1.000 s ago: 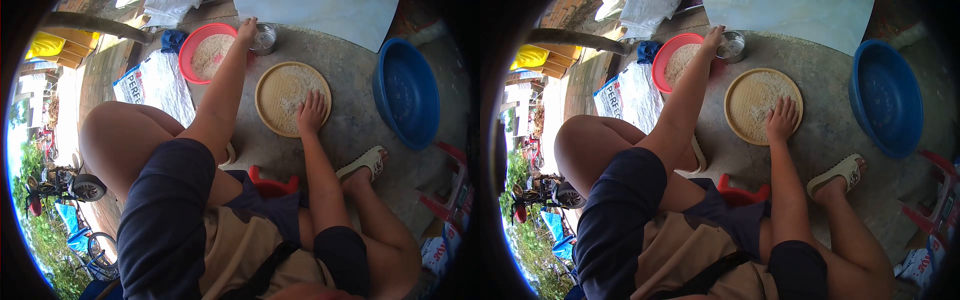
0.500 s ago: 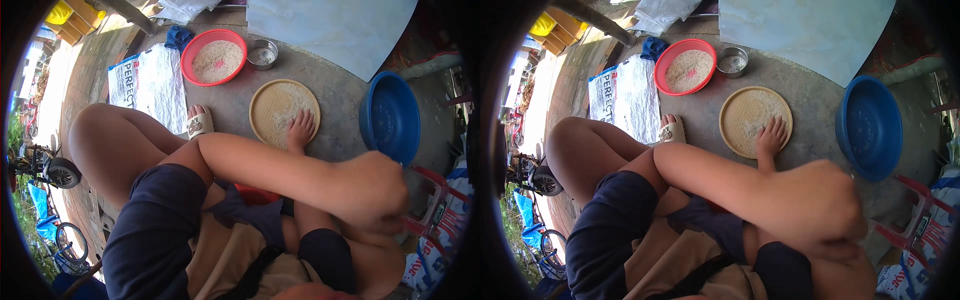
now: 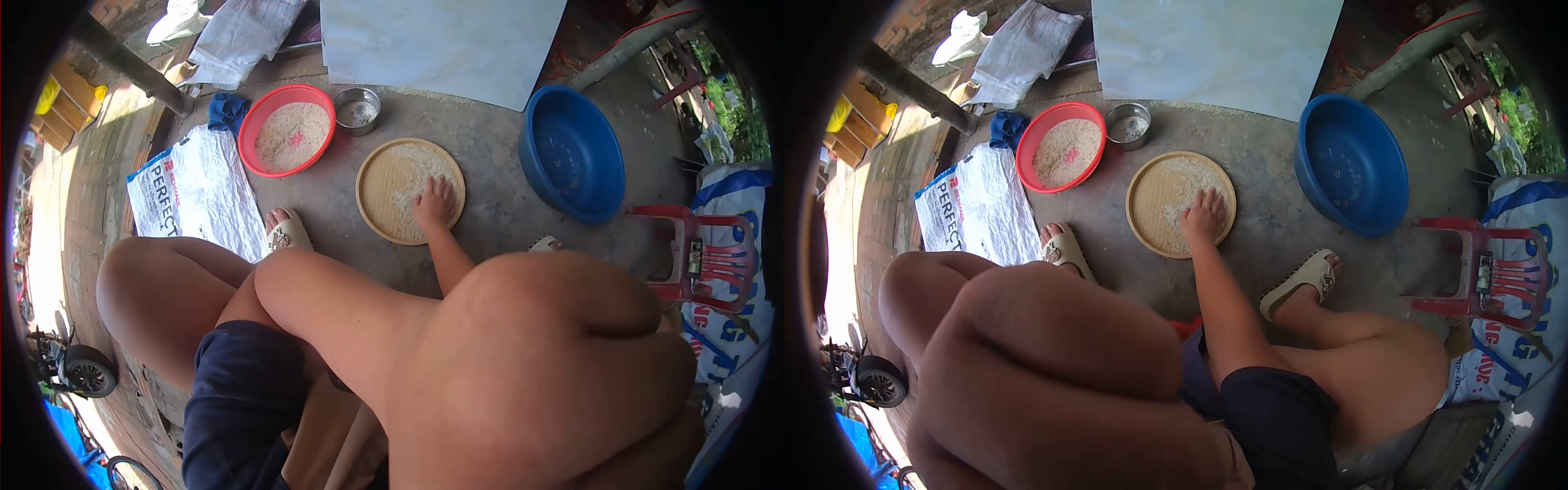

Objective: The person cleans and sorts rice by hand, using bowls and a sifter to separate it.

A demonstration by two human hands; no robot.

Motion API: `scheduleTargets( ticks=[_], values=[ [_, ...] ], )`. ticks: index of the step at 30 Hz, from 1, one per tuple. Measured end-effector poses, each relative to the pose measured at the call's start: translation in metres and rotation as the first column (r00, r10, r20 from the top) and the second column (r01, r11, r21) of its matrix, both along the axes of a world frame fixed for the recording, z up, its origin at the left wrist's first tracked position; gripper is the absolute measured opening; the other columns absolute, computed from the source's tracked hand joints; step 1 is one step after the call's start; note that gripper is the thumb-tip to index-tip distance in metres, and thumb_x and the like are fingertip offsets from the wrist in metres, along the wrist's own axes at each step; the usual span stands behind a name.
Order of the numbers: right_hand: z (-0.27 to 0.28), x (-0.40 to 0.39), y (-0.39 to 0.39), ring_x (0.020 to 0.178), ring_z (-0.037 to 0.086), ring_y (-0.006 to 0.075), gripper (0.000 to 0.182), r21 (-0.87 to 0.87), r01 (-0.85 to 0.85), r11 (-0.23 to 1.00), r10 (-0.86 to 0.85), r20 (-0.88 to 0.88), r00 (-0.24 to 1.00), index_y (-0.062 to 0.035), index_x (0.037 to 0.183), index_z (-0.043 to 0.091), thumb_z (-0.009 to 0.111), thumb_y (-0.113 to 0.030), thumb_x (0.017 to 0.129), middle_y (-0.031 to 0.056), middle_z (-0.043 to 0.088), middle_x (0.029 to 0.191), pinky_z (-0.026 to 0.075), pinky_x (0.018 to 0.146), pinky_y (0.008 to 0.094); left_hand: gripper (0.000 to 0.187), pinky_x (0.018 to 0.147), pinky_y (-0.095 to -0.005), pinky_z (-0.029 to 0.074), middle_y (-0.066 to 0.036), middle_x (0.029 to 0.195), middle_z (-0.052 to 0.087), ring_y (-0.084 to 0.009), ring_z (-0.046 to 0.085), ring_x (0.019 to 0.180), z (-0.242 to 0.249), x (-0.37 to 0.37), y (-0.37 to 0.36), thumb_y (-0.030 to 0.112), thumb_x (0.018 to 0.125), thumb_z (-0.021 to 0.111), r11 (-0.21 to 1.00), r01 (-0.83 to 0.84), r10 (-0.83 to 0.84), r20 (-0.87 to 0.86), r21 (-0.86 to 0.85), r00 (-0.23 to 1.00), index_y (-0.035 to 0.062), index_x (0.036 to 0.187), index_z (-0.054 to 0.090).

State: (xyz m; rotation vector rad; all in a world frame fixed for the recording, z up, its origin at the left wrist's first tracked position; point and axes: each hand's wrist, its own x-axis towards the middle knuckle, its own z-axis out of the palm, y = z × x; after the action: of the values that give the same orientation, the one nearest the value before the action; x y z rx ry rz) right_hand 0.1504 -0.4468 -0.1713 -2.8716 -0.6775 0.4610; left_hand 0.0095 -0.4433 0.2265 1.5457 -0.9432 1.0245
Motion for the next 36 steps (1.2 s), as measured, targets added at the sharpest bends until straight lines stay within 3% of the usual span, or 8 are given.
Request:
scheduleTargets(
  ticks=[7, 9, 11, 14, 17, 22, 26, 36],
  values=[
    [0.006, 0.020, -0.003, 0.126, 0.031, 0.0357, 0.043, 0.285, 0.039, 0.958, -0.058, 0.058, 0.997, -0.0059, 0.121, 0.047, 0.054, -0.023, 0.082, 0.0155, 0.037, 0.135, 0.028, 0.104, 0.0454, 0.022, 0.040, -0.0274, 0.035, -0.003, 0.056, 0.054, -0.0131, 0.055, 0.051, -0.007, -0.005, 0.018, 0.009, 0.070, 0.067, 0.965, -0.232, 0.253, 0.217, -0.120, 0.943, 0.0066, 0.053, 0.054],
    [0.008, 0.034, -0.007, 0.118, 0.039, 0.0343, 0.036, 0.317, 0.218, 0.923, -0.267, 0.121, 0.956, -0.0048, 0.112, 0.051, 0.055, -0.023, 0.081, 0.0151, 0.044, 0.126, 0.032, 0.100, 0.0435, 0.037, 0.041, -0.0219, 0.030, 0.003, 0.048, 0.040, -0.0120, 0.044, 0.045, -0.039, 0.003, 0.004, 0.023, 0.076, 0.070, 0.965, -0.258, 0.256, 0.385, -0.047, 0.887, 0.0134, 0.051, 0.044],
    [0.008, 0.049, -0.010, 0.116, 0.041, 0.0332, 0.035, 0.284, 0.322, 0.903, -0.363, 0.106, 0.926, -0.0043, 0.110, 0.052, 0.056, -0.023, 0.081, 0.0149, 0.047, 0.122, 0.034, 0.098, 0.0434, 0.036, 0.041, -0.0223, 0.028, 0.003, 0.053, 0.043, -0.0103, 0.043, 0.047, -0.059, 0.030, 0.003, 0.009, 0.073, 0.070, 0.937, -0.241, 0.126, 0.399, 0.254, 0.908, 0.0131, 0.052, 0.041],
    [-0.007, 0.039, -0.017, 0.112, 0.044, 0.0323, 0.034, 0.226, 0.451, 0.864, -0.473, 0.053, 0.880, -0.0040, 0.110, 0.052, 0.056, -0.023, 0.082, 0.0151, 0.049, 0.117, 0.036, 0.095, 0.0433, 0.018, 0.045, -0.0319, 0.040, -0.002, 0.058, 0.049, -0.0183, 0.052, 0.051, -0.151, 0.092, 0.030, 0.017, 0.074, 0.065, 0.798, -0.417, 0.423, 0.090, 0.435, 0.902, 0.0099, 0.061, 0.054],
    [-0.004, 0.038, -0.009, 0.110, 0.046, 0.0328, 0.034, 0.230, 0.549, 0.804, -0.565, 0.009, 0.825, -0.0044, 0.111, 0.050, 0.056, -0.023, 0.083, 0.0162, 0.049, 0.117, 0.037, 0.094, 0.0433, 0.023, 0.054, -0.0401, 0.046, -0.011, 0.062, 0.057, -0.0292, 0.057, 0.056, -0.278, 0.114, 0.091, 0.022, 0.078, 0.062, 0.690, -0.558, 0.696, -0.633, 0.461, 0.338, 0.0038, 0.066, 0.057],
    [0.005, 0.034, -0.005, 0.108, 0.047, 0.0334, 0.036, 0.237, 0.575, 0.783, -0.589, -0.015, 0.808, -0.0053, 0.113, 0.048, 0.056, -0.021, 0.083, 0.0162, 0.049, 0.117, 0.038, 0.093, 0.0435, 0.025, 0.079, -0.0423, 0.044, -0.015, 0.101, 0.054, -0.0334, 0.052, 0.096, -0.409, 0.051, 0.167, 0.023, 0.080, 0.060, 0.172, -0.717, 0.804, -0.517, 0.675, -0.294, 0.0045, 0.095, 0.058],
    [-0.005, 0.039, -0.007, 0.109, 0.047, 0.0335, 0.035, 0.286, 0.587, 0.758, -0.600, -0.047, 0.798, -0.0056, 0.113, 0.049, 0.056, -0.020, 0.082, 0.0156, 0.049, 0.117, 0.038, 0.093, 0.0433, 0.031, 0.082, -0.0434, 0.043, -0.016, 0.106, 0.052, -0.0342, 0.051, 0.100, -0.424, 0.031, 0.170, 0.025, 0.081, 0.059, 0.132, -0.621, 0.839, -0.421, 0.773, -0.345, 0.0034, 0.102, 0.055],
    [-0.030, 0.038, -0.009, 0.100, 0.053, 0.0334, 0.022, 0.325, 0.555, 0.766, -0.597, 0.040, 0.801, -0.0009, 0.098, 0.055, 0.053, -0.018, 0.085, 0.0180, 0.055, 0.104, 0.043, 0.088, 0.0418, 0.034, 0.078, -0.0446, 0.045, -0.018, 0.102, 0.053, -0.0376, 0.056, 0.090, -0.414, 0.056, 0.162, 0.031, 0.086, 0.053, 0.274, -0.686, 0.571, -0.689, 0.673, -0.447, 0.0011, 0.103, 0.050]
  ],
)
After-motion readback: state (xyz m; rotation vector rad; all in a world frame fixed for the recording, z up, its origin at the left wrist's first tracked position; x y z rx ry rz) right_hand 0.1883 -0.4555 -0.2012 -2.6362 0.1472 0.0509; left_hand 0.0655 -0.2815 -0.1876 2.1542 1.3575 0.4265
